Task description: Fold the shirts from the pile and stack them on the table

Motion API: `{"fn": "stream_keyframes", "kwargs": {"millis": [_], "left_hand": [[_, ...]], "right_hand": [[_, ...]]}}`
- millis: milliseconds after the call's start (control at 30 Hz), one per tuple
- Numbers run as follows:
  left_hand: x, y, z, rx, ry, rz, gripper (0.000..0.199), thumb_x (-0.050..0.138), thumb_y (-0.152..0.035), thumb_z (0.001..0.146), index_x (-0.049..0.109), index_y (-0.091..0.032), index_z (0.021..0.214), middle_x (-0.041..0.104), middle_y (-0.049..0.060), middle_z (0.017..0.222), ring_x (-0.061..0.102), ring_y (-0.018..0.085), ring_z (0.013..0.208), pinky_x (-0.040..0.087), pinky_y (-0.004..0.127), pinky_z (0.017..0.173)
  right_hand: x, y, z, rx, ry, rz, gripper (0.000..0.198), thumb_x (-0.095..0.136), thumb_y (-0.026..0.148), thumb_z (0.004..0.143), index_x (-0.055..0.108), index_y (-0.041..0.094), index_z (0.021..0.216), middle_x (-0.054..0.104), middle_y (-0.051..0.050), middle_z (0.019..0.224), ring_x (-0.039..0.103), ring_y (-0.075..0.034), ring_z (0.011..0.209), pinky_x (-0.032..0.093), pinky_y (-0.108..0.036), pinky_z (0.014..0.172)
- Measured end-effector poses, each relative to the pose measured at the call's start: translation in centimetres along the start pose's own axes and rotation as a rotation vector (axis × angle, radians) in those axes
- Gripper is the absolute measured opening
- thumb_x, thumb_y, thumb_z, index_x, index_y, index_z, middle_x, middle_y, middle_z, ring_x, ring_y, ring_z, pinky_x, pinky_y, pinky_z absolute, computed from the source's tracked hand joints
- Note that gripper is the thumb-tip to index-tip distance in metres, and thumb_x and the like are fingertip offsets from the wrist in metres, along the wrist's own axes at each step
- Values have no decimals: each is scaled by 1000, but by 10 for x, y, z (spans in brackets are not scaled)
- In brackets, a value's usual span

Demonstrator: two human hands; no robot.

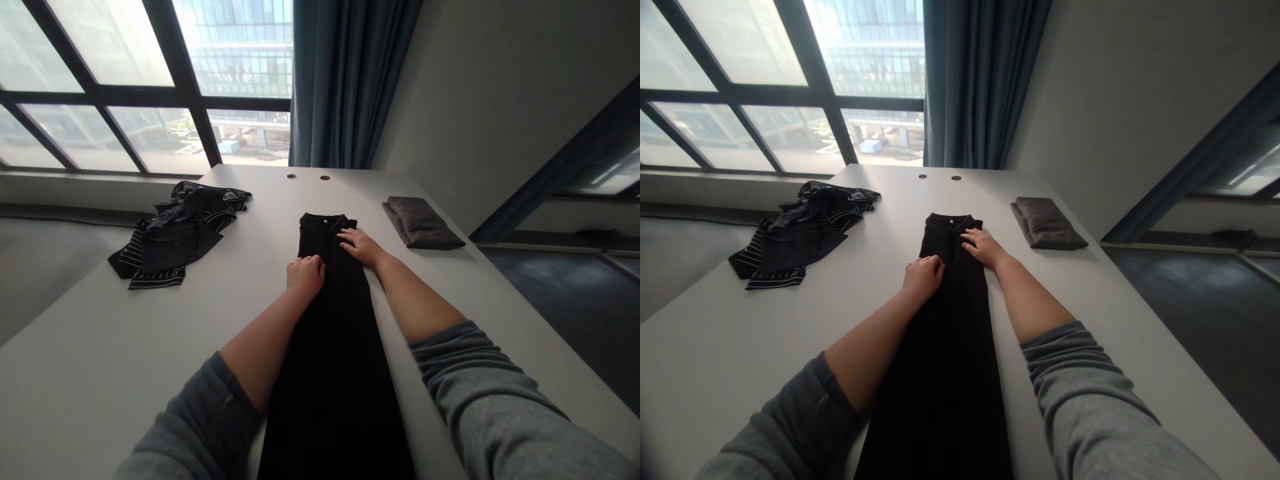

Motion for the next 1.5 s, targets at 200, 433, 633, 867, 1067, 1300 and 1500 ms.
{"fn": "stream_keyframes", "kwargs": {"millis": [200,433,633,867,1067,1300,1500], "left_hand": [[1,2,1,61,-34,-17,19,57,-28,99,72,-28,109,75,5,113,64,27,111,46,42,97],[2,10,12,320,-19,-63,44,50,-15,96,72,-32,130,65,2,142,54,25,133,43,41,113],[6,9,31,474,128,19,53,54,-17,92,67,-33,140,56,0,157,46,28,142,37,45,120],[1,9,35,534,172,-14,37,63,-26,87,73,-27,122,64,2,147,50,28,137,39,44,116],[-2,9,35,653,237,8,41,60,-26,87,70,-26,127,70,6,133,56,30,127,40,48,109],[-5,21,39,676,193,-60,30,56,-23,88,75,-26,110,72,5,117,61,28,115,42,47,106],[-18,32,44,639,156,-417,34,52,-11,73,72,-21,98,73,3,106,65,22,104,51,39,100]], "right_hand": [[-10,25,-13,29,-39,-4,44,52,40,105,65,24,143,51,-11,161,40,-35,152,28,-64,124],[-41,104,-87,-261,-126,149,25,57,28,100,79,27,110,75,-8,114,67,-28,113,49,-50,110],[-34,128,-122,-383,-5,241,34,61,24,96,74,28,127,66,-9,136,62,-28,125,52,-47,111],[-22,120,-114,-323,-1,219,53,56,8,88,71,29,135,57,-8,133,60,-25,121,52,-44,112],[-17,118,-106,-300,-37,233,30,59,9,91,74,22,114,61,-7,108,63,-22,98,57,-39,96],[-21,115,-105,-264,-80,304,18,54,15,98,70,22,104,64,-7,106,64,-21,96,55,-35,92],[-22,115,-106,-176,-121,374,19,56,15,94,64,21,110,64,-5,105,63,-20,88,55,-35,85]]}}
Point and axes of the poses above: each hand's wrist, its own z-axis towards the middle knuckle, its own x-axis out of the palm, y = z × x, the point moved 3 cm from there along z, towards the middle knuckle
